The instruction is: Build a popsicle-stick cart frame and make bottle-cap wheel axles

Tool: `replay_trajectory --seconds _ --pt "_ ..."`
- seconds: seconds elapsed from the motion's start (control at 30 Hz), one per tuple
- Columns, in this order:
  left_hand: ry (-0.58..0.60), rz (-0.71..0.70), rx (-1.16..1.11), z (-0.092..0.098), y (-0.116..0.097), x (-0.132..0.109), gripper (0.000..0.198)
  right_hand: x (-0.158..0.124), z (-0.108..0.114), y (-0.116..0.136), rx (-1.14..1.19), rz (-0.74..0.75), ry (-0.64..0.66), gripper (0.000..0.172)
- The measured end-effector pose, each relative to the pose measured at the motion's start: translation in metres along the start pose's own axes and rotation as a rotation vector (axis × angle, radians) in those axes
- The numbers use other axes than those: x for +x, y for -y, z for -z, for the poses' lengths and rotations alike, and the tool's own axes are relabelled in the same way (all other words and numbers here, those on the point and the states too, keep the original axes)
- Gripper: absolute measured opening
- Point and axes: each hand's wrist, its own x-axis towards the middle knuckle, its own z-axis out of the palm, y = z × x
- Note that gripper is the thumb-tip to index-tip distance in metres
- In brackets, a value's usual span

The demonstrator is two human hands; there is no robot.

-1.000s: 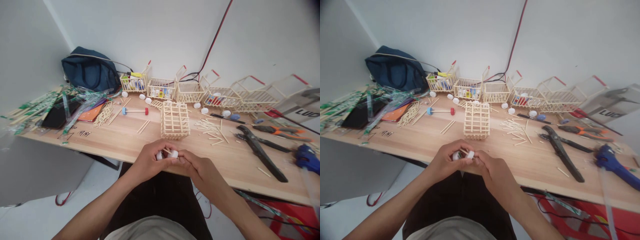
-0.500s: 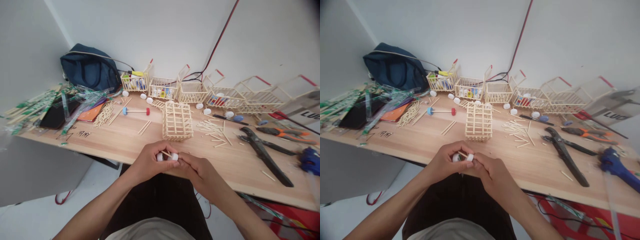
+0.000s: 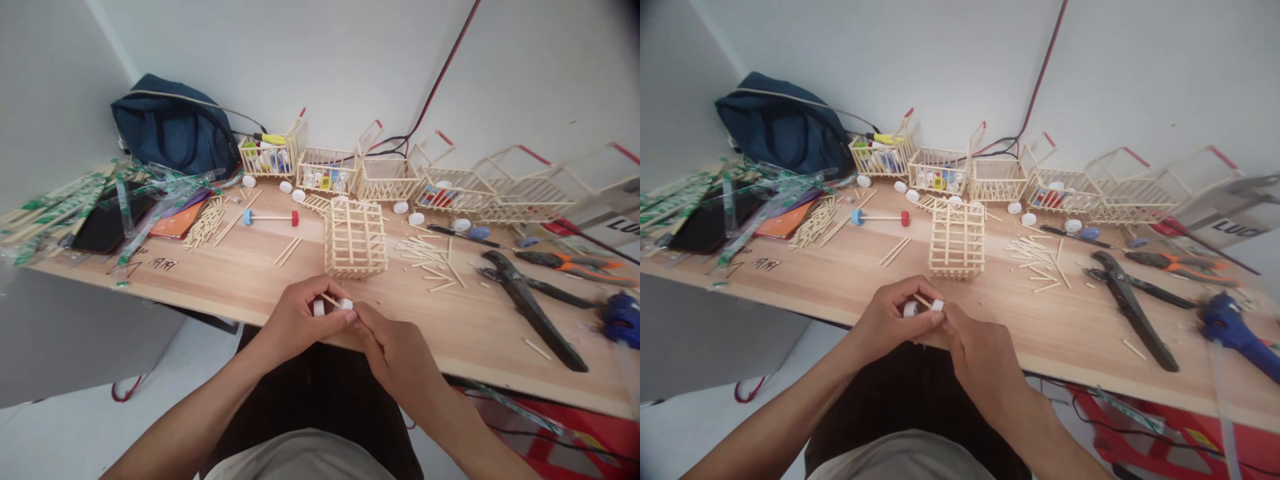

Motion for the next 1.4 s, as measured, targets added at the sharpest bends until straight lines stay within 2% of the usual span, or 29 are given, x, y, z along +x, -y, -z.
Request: replay_trajectory --seconds 0.1,0.17,0.27,0.37,0.47,0.57,0.67,0.83,0.9,0.93,1.0,1.1,1.17,1.23,1.4 --pt "-0.001 -0.034 0.033 -0.001 -0.001 -0.002 0.018 0.002 0.006 0.001 0.243 0.009 0.076 0.032" --pt "0.002 -0.090 0.102 -0.002 -0.002 -0.003 0.016 0.002 0.010 0.000 0.296 0.020 0.117 0.035" --pt "0.045 -0.125 0.170 -0.003 -0.003 -0.001 0.015 -0.001 0.012 -0.004 0.055 0.035 0.090 0.030" --pt "0.059 -0.150 0.185 -0.003 -0.002 0.003 0.016 -0.005 0.005 -0.009 -0.237 0.092 -0.049 0.024" --pt "0.018 -0.160 0.146 -0.005 -0.001 0.004 0.018 -0.005 -0.005 -0.011 -0.341 0.151 -0.168 0.024" --pt "-0.087 -0.093 0.088 -0.008 0.001 0.003 0.015 -0.001 -0.011 -0.009 -0.323 0.172 -0.251 0.024" --pt "-0.152 -0.101 0.097 -0.009 0.003 0.000 0.016 0.002 -0.009 -0.007 -0.072 0.099 -0.205 0.026" --pt "-0.078 -0.184 0.109 -0.004 0.002 -0.002 0.020 0.003 0.004 -0.010 0.632 -0.140 0.151 0.036" --pt "-0.058 -0.182 0.083 -0.002 0.002 -0.002 0.020 0.004 0.008 -0.012 0.820 -0.214 0.278 0.039" --pt "-0.058 -0.180 0.073 -0.001 0.002 -0.002 0.020 0.004 0.009 -0.012 0.841 -0.217 0.310 0.040" --pt "-0.073 -0.160 0.048 -0.001 0.002 -0.002 0.021 0.004 0.010 -0.010 0.685 -0.144 0.257 0.037" --pt "-0.077 -0.090 -0.021 0.000 0.004 -0.002 0.024 0.002 0.009 -0.009 0.195 0.024 0.038 0.029" --pt "-0.072 -0.063 -0.045 0.000 0.004 -0.001 0.025 -0.001 0.009 -0.011 -0.030 0.112 -0.050 0.031" --pt "-0.073 -0.087 -0.007 0.001 0.003 -0.001 0.025 -0.003 0.012 -0.013 -0.081 0.144 -0.047 0.032" --pt "-0.042 -0.204 0.085 0.001 0.000 0.002 0.021 -0.002 0.020 -0.012 0.055 0.049 0.116 0.028"
